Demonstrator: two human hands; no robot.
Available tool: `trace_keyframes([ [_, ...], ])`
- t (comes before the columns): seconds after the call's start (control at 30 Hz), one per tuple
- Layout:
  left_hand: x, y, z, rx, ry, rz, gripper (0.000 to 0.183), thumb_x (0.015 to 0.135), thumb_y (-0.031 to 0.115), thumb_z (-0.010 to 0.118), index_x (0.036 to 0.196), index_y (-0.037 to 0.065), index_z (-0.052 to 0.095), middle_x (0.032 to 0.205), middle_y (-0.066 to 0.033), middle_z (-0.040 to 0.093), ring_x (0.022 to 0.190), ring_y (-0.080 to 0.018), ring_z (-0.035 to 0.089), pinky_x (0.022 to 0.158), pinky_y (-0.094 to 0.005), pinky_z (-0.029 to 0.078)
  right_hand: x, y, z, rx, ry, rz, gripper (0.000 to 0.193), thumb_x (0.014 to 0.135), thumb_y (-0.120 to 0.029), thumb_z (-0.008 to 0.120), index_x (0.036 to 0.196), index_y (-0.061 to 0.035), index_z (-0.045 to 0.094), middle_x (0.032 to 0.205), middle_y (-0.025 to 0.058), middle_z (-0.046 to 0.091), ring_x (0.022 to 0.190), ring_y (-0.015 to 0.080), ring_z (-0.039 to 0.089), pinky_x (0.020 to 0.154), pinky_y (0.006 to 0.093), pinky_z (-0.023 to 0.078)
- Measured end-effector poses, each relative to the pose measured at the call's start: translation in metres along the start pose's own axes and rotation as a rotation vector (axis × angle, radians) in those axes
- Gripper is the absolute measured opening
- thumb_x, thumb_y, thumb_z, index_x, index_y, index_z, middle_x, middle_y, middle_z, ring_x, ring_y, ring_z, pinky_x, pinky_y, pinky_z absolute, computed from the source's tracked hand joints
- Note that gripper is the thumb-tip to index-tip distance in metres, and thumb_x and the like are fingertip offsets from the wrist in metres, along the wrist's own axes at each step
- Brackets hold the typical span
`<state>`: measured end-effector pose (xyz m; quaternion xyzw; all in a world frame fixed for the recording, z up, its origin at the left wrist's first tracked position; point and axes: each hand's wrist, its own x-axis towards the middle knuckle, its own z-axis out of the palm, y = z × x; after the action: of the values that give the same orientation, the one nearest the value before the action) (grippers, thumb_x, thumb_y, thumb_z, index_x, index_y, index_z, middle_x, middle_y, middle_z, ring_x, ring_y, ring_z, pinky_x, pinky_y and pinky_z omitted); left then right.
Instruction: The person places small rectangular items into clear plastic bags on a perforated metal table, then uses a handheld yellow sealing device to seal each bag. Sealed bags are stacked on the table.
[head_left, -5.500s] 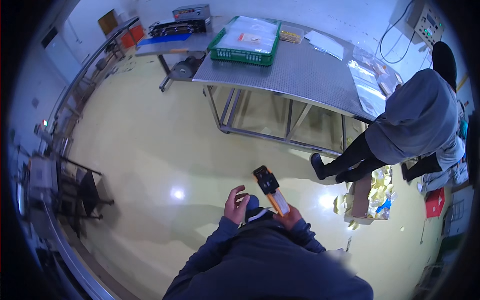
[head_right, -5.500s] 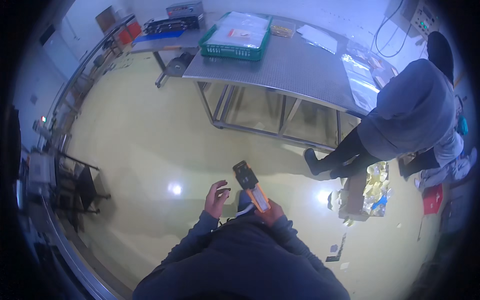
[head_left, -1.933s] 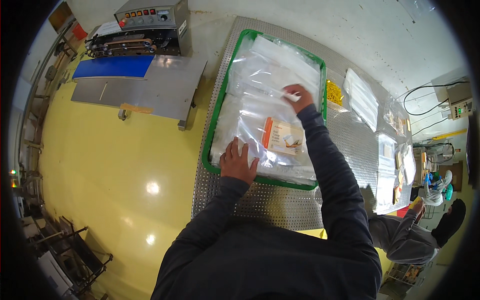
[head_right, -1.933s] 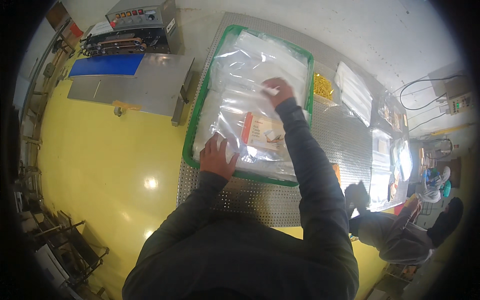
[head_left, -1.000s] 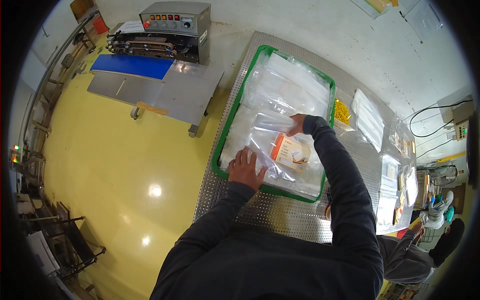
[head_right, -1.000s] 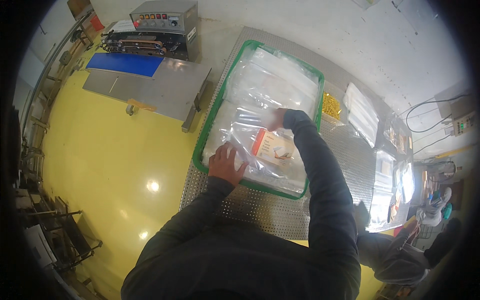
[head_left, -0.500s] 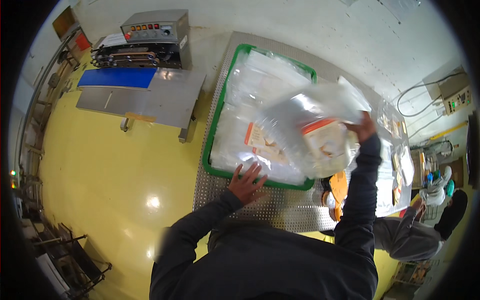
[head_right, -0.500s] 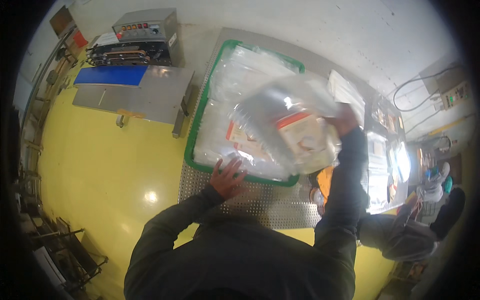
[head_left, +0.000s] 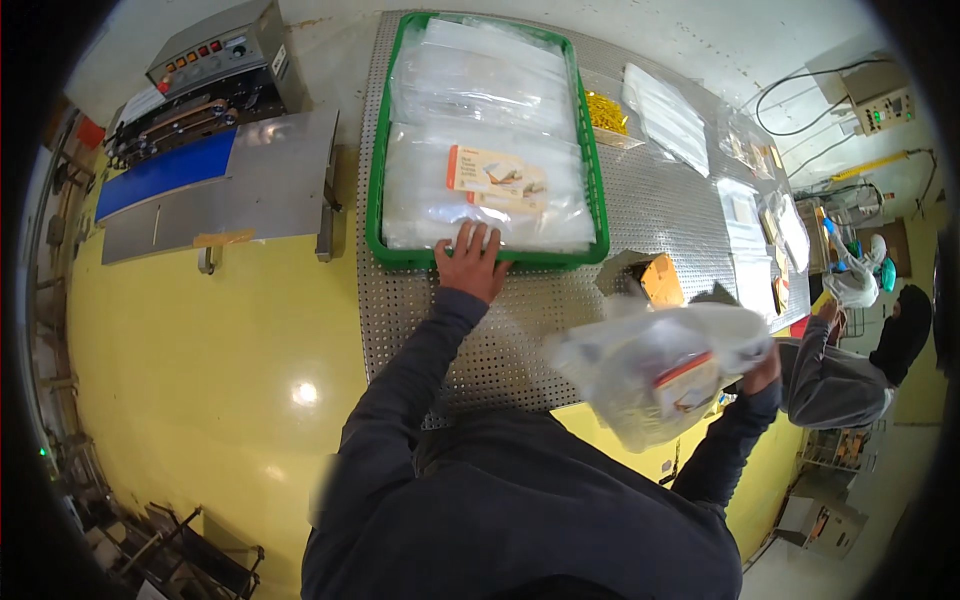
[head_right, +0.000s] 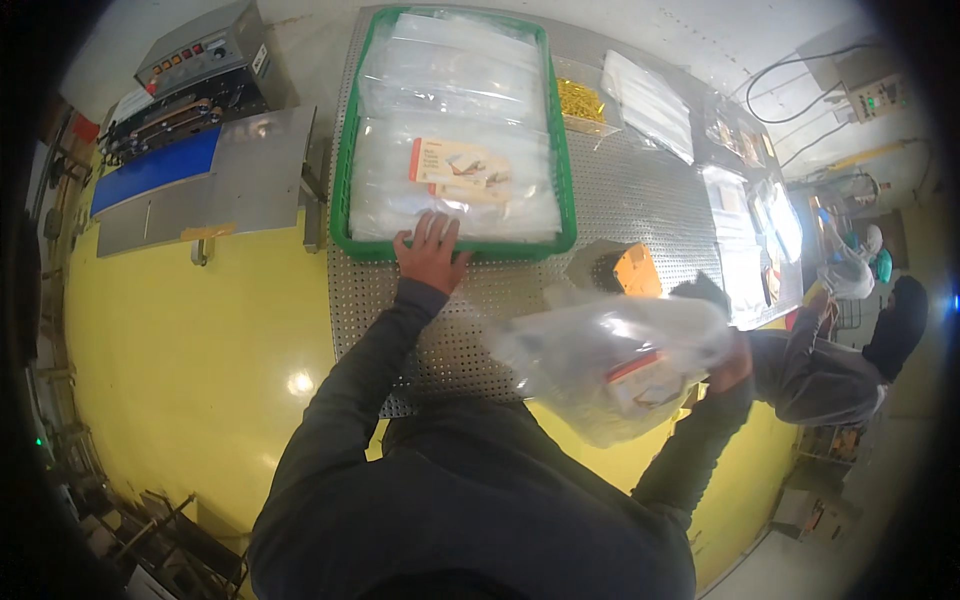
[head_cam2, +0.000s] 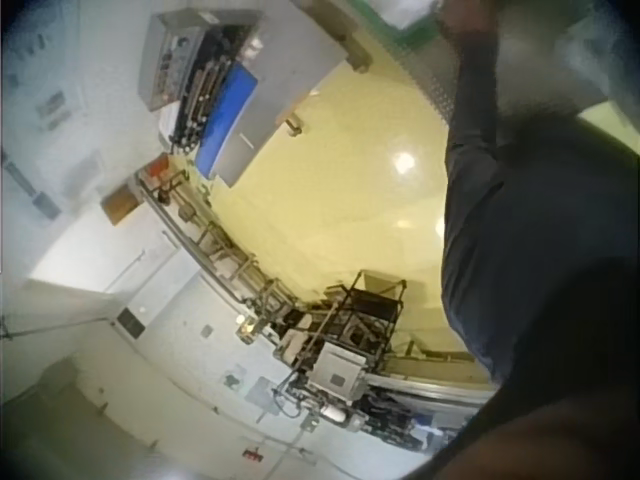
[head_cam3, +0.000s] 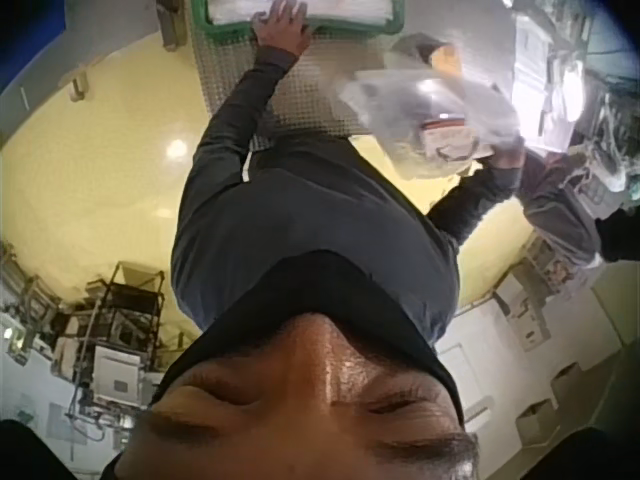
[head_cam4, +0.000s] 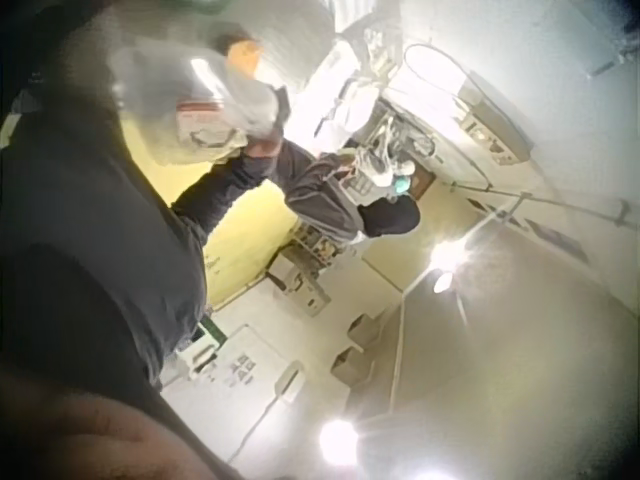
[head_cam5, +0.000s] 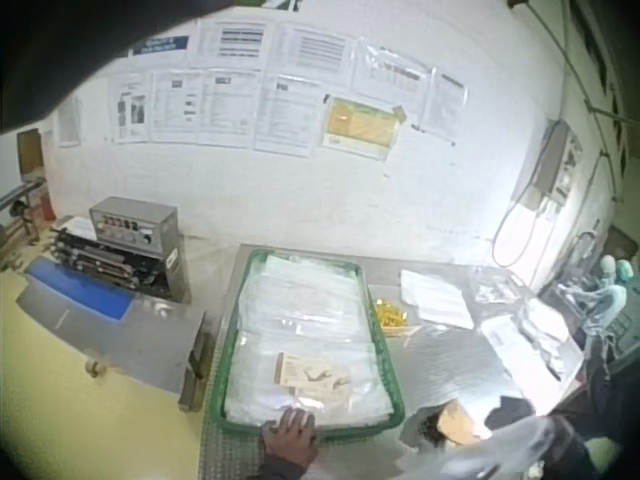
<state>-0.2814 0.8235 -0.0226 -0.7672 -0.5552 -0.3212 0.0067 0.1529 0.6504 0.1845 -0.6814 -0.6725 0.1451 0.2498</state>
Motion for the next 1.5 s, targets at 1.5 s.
trace_keyframes([
  [1.5, -0.155, 0.016, -0.035, -0.658, -0.548, -0.826, 0.062, 0.076, 0.019, 0.072, 0.125, -0.005, 0.042, 0.112, -0.0193, 0.057, 0.104, -0.0282, 0.056, 0.094, -0.0358, 0.042, 0.005, 0.029, 0.288, 0.045, 0.145, 0.250, 0.060, 0.061, -0.023, 0.081, 0.112, -0.0028, 0.057, 0.104, 0.0160, 0.056, 0.098, 0.0310, 0.055, 0.087, 0.0365, 0.044],
])
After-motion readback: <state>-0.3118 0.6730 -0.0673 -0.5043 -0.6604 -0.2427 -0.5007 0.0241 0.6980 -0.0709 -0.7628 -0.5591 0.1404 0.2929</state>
